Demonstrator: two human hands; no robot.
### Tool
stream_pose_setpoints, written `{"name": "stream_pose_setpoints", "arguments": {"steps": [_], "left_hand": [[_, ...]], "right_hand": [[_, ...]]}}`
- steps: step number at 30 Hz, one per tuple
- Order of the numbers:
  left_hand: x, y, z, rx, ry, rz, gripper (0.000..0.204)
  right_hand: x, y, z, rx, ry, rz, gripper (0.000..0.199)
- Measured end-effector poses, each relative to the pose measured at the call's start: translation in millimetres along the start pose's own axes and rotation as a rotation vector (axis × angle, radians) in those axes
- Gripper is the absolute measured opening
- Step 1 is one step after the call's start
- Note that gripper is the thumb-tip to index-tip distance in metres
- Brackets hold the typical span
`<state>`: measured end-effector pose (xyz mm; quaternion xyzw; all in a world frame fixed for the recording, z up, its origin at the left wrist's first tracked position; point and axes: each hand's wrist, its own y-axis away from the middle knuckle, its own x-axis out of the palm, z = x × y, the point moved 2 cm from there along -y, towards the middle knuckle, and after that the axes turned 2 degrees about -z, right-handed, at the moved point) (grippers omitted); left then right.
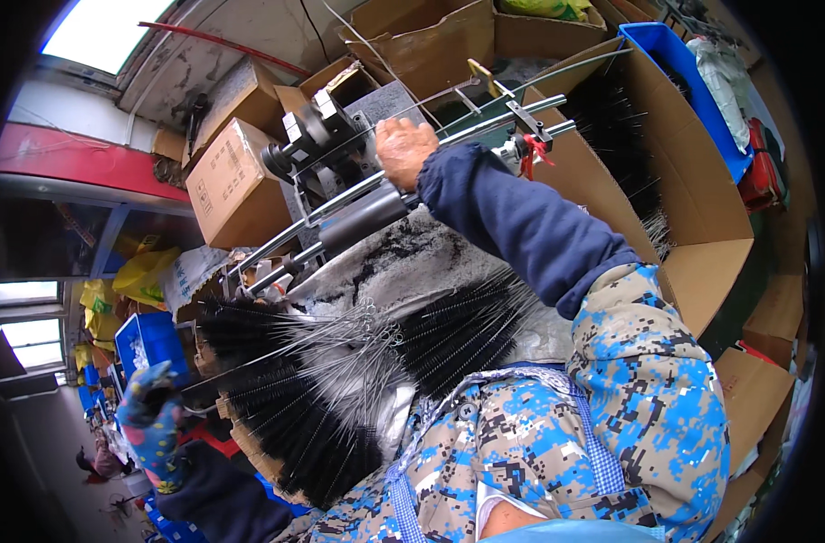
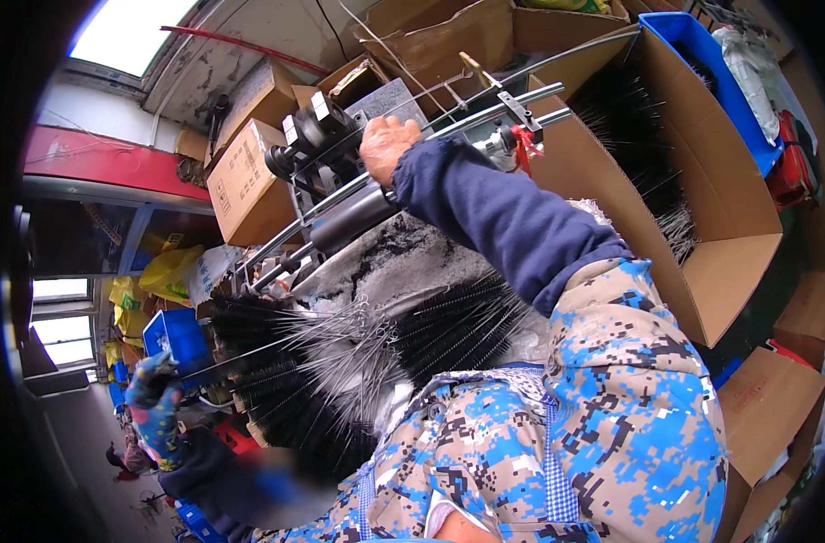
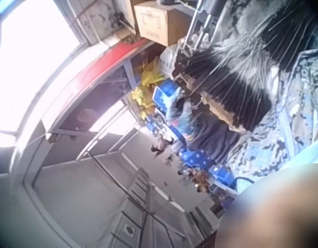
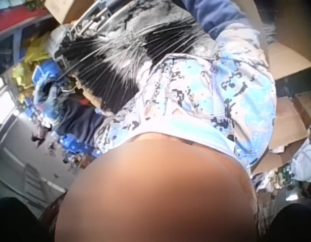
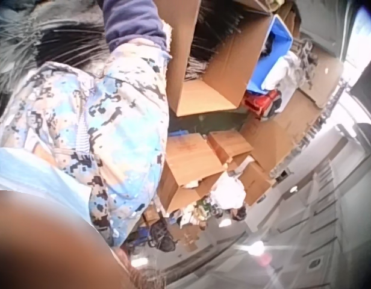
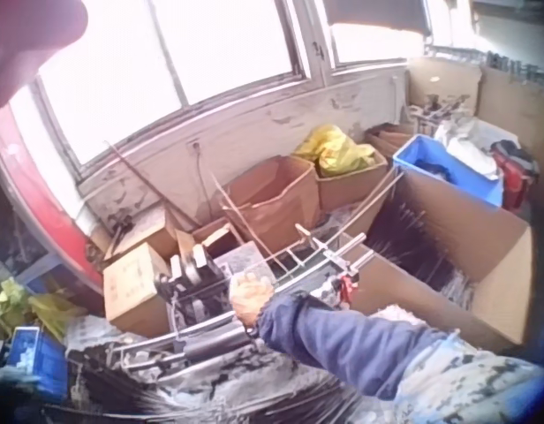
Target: Operating a mechanical fixture to assemble or process small wire brushes.
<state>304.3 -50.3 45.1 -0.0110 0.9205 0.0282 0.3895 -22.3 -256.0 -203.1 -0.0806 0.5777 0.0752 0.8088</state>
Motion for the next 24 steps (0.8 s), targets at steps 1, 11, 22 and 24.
{"name": "stream_pose_setpoints", "arguments": {"steps": [1,11,22,24], "left_hand": [[-11.7,1.4,1.1,0.089,0.021,-0.051,0.045],[0.5,5.8,-0.8,0.244,0.21,-0.099,0.054],[37.7,-30.5,42.6,0.268,0.506,-0.099,0.051],[34.4,-30.4,41.7,0.29,0.491,-0.138,0.051]], "right_hand": [[-0.4,-1.0,14.1,-0.024,-0.019,0.008,0.035],[3.2,-5.2,-21.7,-0.089,-0.008,0.012,0.025],[-38.7,-23.5,-130.6,0.007,0.229,0.002,0.012],[-55.8,-18.5,-136.0,-0.091,0.252,0.002,0.007]]}}
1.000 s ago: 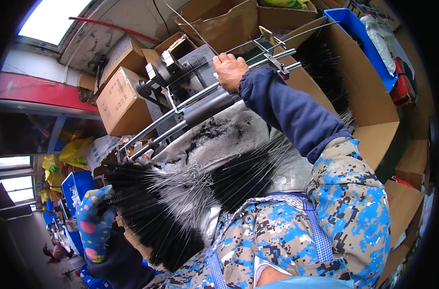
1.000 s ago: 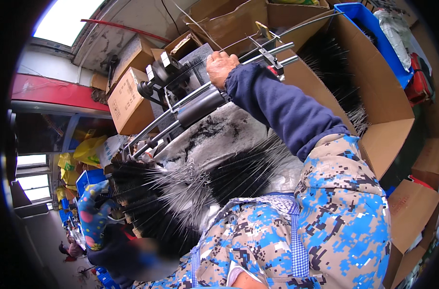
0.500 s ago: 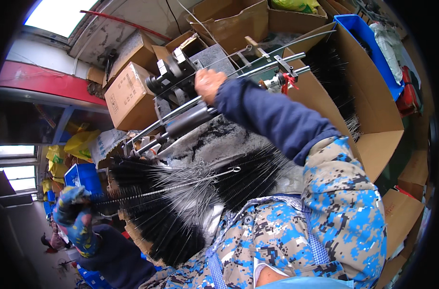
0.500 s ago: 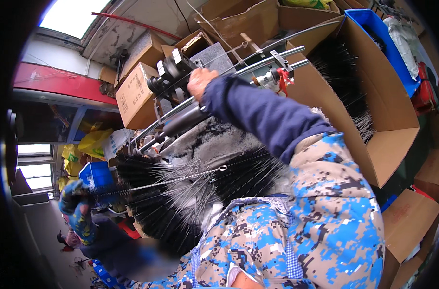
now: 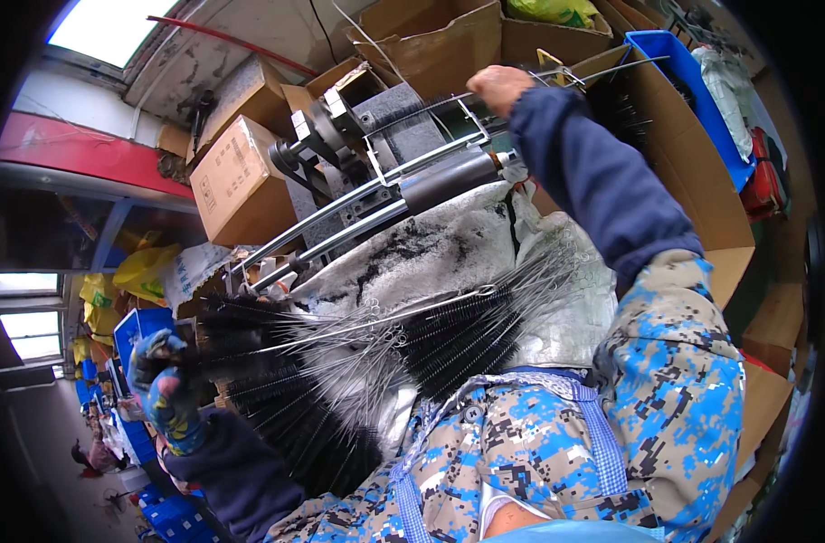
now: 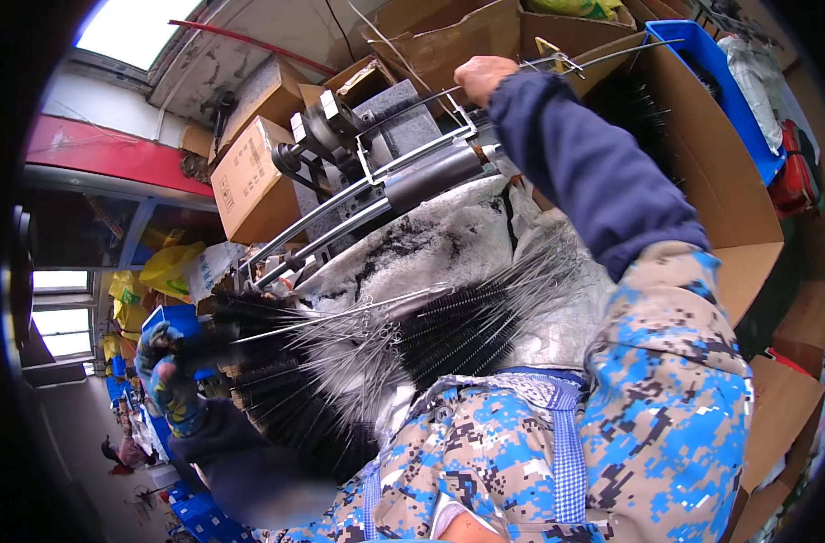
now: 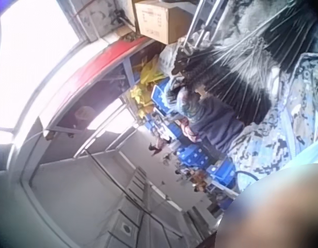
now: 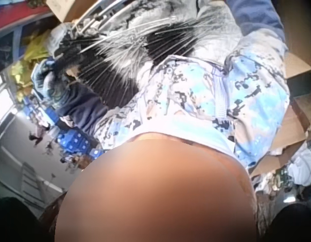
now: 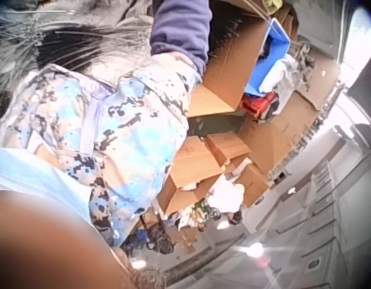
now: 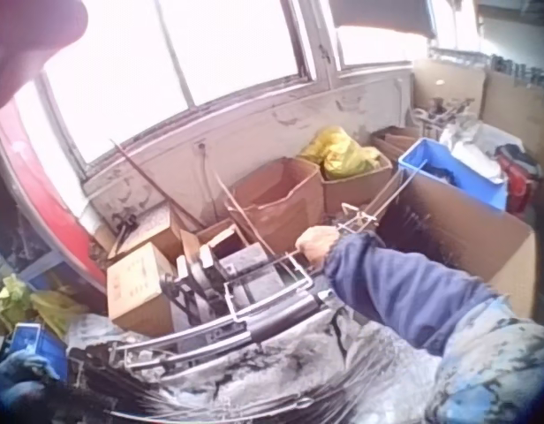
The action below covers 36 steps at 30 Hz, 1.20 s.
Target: Operating a mechanical fixture to assemble or process small wire brushes.
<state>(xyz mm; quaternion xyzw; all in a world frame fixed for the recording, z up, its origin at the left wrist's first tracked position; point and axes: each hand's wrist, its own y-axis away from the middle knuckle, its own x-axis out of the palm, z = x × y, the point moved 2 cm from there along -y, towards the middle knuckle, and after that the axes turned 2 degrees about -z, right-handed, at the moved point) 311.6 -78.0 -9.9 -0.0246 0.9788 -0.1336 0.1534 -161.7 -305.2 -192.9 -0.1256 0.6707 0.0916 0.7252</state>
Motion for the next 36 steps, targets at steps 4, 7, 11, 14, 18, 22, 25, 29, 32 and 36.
{"name": "stream_pose_setpoints", "arguments": {"steps": [4,7,11,14,18,22,25,29,32,36], "left_hand": [[-70.7,30.0,2.2,0.022,-0.111,-0.158,0.053],[-70.0,35.9,-6.2,-0.048,-0.292,-0.15,0.05],[88.2,1.4,-4.6,-0.097,-0.074,0.025,0.041],[164.8,5.3,6.3,-0.137,0.109,0.246,0.043],[131.8,-7.7,6.5,-0.104,-0.351,0.437,0.069],[44.1,-36.6,54.1,-0.083,-1.72,0.525,0.091],[-0.6,-35.8,101.0,-0.406,-1.857,0.652,0.085],[-5.9,-43.2,105.3,-0.22,-1.851,0.619,0.054],[13.2,-48.1,74.6,-0.015,-1.858,0.481,0.035],[46.9,-50.2,32.6,0.353,-1.811,0.381,0.029]], "right_hand": [[-56.7,107.3,7.3,-0.251,-0.133,0.116,0.008],[-90.4,170.1,51.1,-0.387,-0.145,0.046,0.046],[-107.4,165.1,146.8,-0.391,-0.477,-0.454,0.098],[-83.1,153.3,217.2,-0.455,-0.667,-0.399,0.063],[-58.2,105.4,167.1,-0.437,-0.312,-0.449,0.015],[-20.0,17.0,121.2,-0.231,0.027,-0.349,0.009],[-2.8,-17.2,128.5,-0.232,0.005,-0.172,0.016],[1.1,-17.4,123.3,-0.213,-0.001,-0.039,0.018],[-2.7,-14.5,120.2,-0.21,0.006,-0.042,0.018],[3.4,-18.7,120.5,-0.254,-0.004,-0.081,0.017]]}}
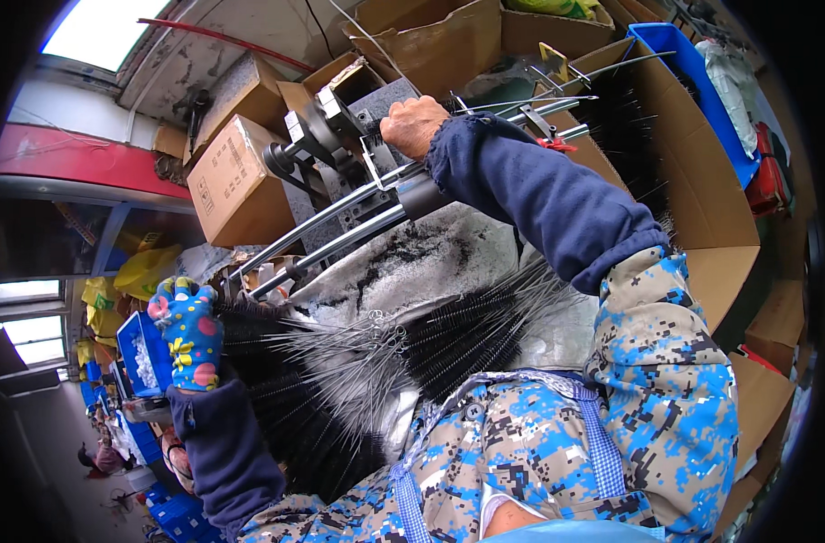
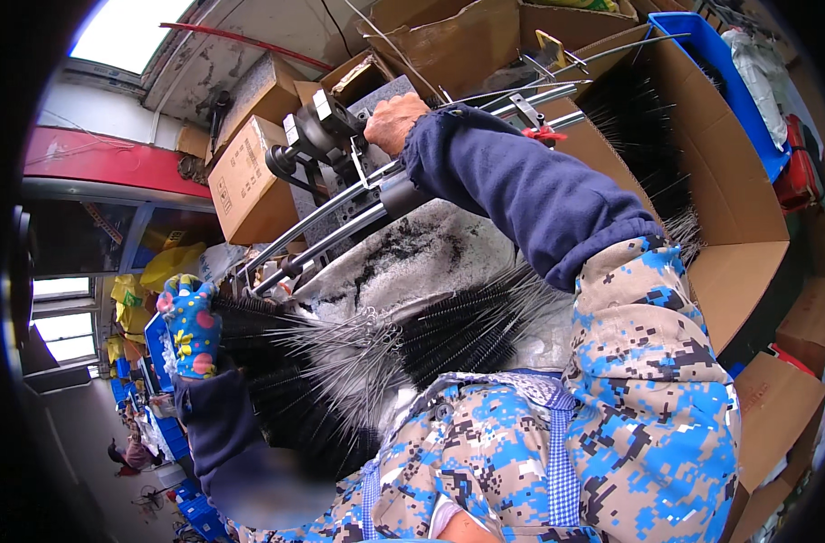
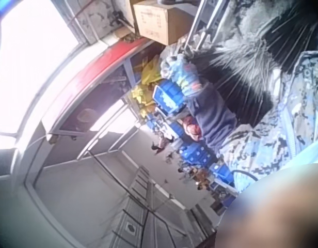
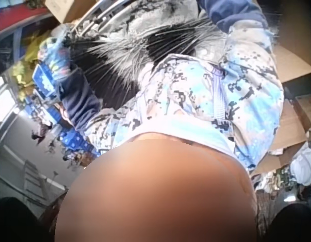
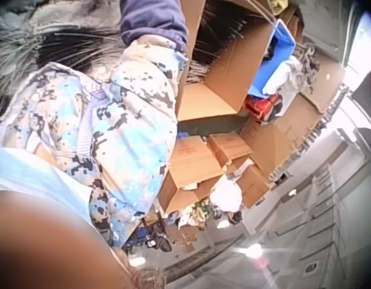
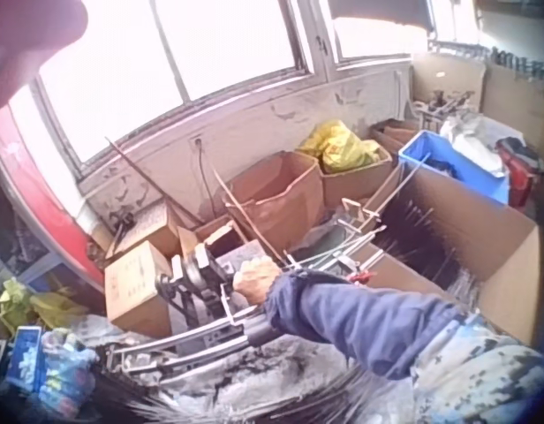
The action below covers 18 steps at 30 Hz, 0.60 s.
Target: Operating a mechanical fixture to assemble or process small wire brushes.
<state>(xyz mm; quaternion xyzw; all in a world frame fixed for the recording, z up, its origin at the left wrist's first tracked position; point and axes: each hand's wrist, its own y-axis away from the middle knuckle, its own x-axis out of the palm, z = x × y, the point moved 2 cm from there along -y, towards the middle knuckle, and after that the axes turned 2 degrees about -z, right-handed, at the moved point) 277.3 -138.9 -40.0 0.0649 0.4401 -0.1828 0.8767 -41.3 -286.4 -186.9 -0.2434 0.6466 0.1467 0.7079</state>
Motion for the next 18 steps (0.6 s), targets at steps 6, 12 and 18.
{"name": "stream_pose_setpoints", "arguments": {"steps": [6,12,18], "left_hand": [[-51.2,-9.2,-43.6,0.027,0.477,-0.182,0.033],[-86.4,-17.1,-84.4,0.218,0.407,-0.361,0.012],[-101.1,-23.5,-88.9,0.327,0.453,-0.4,0.01]], "right_hand": [[2.9,-2.7,3.2,-0.037,-0.018,-0.071,0.015],[4.0,-0.6,-3.6,-0.061,-0.043,-0.094,0.014],[-0.1,-2.9,2.3,0.0,-0.029,-0.053,0.015]]}}
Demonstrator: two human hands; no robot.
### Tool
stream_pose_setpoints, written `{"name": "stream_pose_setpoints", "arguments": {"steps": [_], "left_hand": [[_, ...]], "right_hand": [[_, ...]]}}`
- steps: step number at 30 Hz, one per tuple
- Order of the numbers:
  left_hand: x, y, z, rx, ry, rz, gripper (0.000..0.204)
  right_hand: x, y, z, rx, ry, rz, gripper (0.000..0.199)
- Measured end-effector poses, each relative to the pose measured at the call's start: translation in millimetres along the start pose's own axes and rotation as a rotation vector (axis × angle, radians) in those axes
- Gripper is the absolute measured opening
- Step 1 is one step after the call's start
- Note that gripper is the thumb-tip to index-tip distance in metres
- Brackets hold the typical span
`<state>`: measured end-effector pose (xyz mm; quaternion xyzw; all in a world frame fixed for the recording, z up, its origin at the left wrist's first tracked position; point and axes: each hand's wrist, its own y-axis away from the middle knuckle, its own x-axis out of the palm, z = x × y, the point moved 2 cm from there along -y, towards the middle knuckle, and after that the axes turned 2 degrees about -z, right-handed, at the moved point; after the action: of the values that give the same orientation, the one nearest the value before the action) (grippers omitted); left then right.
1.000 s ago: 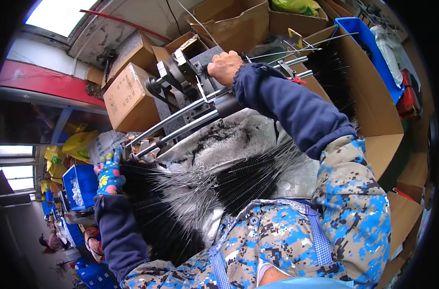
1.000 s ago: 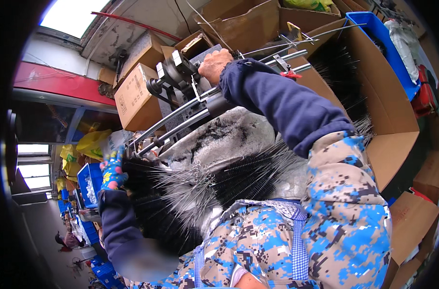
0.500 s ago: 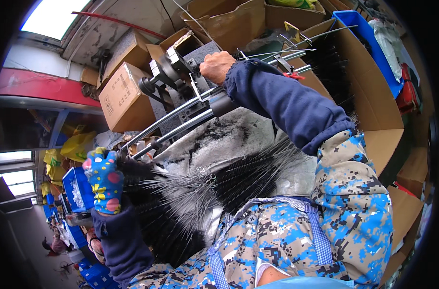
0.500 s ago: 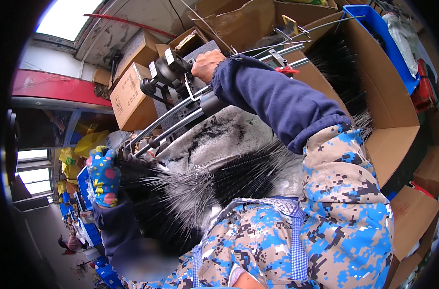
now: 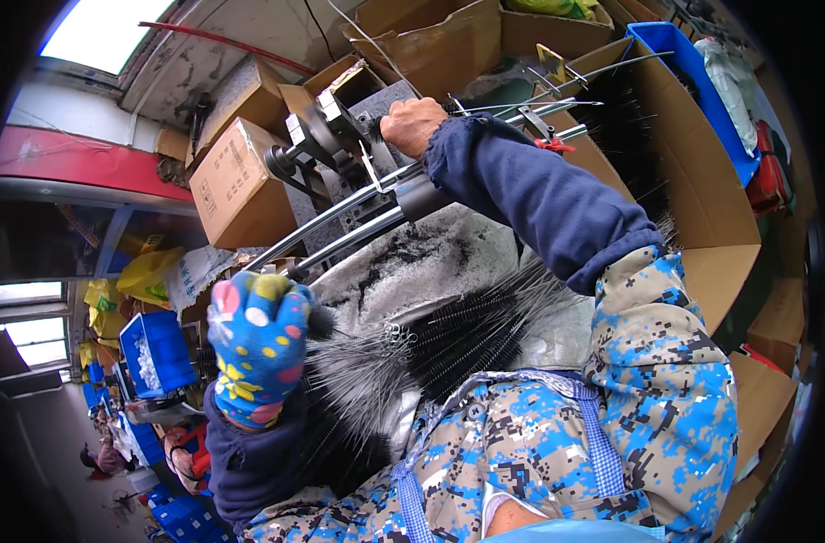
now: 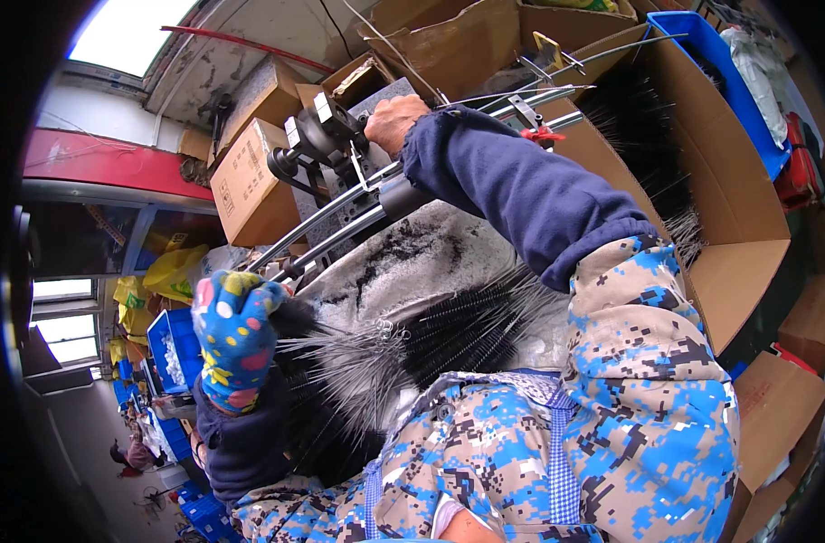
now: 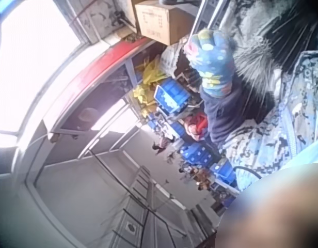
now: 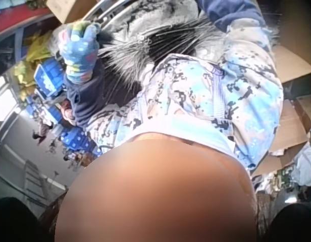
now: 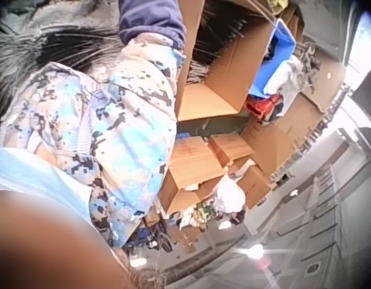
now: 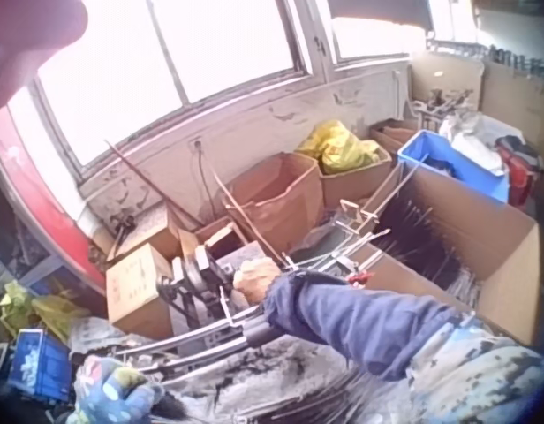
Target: Operating a mechanical fixture to assemble or process small wire brushes.
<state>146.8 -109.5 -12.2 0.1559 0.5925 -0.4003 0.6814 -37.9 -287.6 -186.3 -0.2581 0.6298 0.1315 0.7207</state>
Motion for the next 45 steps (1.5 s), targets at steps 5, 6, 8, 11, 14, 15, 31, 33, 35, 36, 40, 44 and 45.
{"name": "stream_pose_setpoints", "arguments": {"steps": [5,6,8,11,14,15,31,33,35,36,40,44,45], "left_hand": [[-3.0,13.6,19.6,-0.115,0.046,-0.036,0.023],[-4.1,19.3,18.7,-0.115,0.043,-0.037,0.023],[-2.0,27.4,17.6,-0.295,0.375,0.026,0.028],[-10.7,26.2,4.4,-0.365,0.608,0.122,0.031],[-1.0,32.0,0.5,-0.36,0.571,0.001,0.035],[4.2,34.1,-0.2,-0.324,0.484,-0.089,0.037],[47.2,39.6,-14.4,-0.66,1.058,-0.326,0.071],[55.3,28.9,-15.8,-0.627,1.193,-0.263,0.072],[72.9,14.1,-17.7,-0.6,1.331,-0.166,0.072],[72.0,4.3,-20.6,-0.607,1.323,-0.028,0.07],[113.9,-19.8,-34.4,-0.487,1.083,0.25,0.062],[129.3,-25.2,-42.7,-0.467,1.141,0.305,0.058],[130.8,-24.1,-43.2,-0.348,0.98,0.178,0.059]], "right_hand": [[0.1,3.3,-3.0,-0.042,0.0,-0.001,0.015],[-0.7,3.3,-3.8,-0.043,0.001,-0.004,0.015],[1.2,5.8,-7.0,-0.073,0.017,0.015,0.015],[2.2,2.7,-6.8,-0.052,-0.018,-0.041,0.015],[-0.6,-2.2,2.3,-0.042,-0.015,-0.015,0.015],[-2.4,0.4,2.2,-0.048,-0.018,-0.028,0.015],[-5.2,4.8,-6.3,-0.008,-0.057,0.034,0.017],[-2.4,3.3,-6.1,-0.027,-0.048,0.017,0.016],[3.7,3.9,-8.3,-0.035,-0.029,0.022,0.015],[3.5,2.7,-7.1,-0.041,-0.033,0.016,0.015],[10.6,-2.9,-7.3,-0.078,-0.033,-0.05,0.014],[16.9,-12.0,-14.4,-0.1,-0.087,-0.081,0.015],[16.2,-13.3,-14.4,-0.078,-0.085,-0.043,0.016]]}}
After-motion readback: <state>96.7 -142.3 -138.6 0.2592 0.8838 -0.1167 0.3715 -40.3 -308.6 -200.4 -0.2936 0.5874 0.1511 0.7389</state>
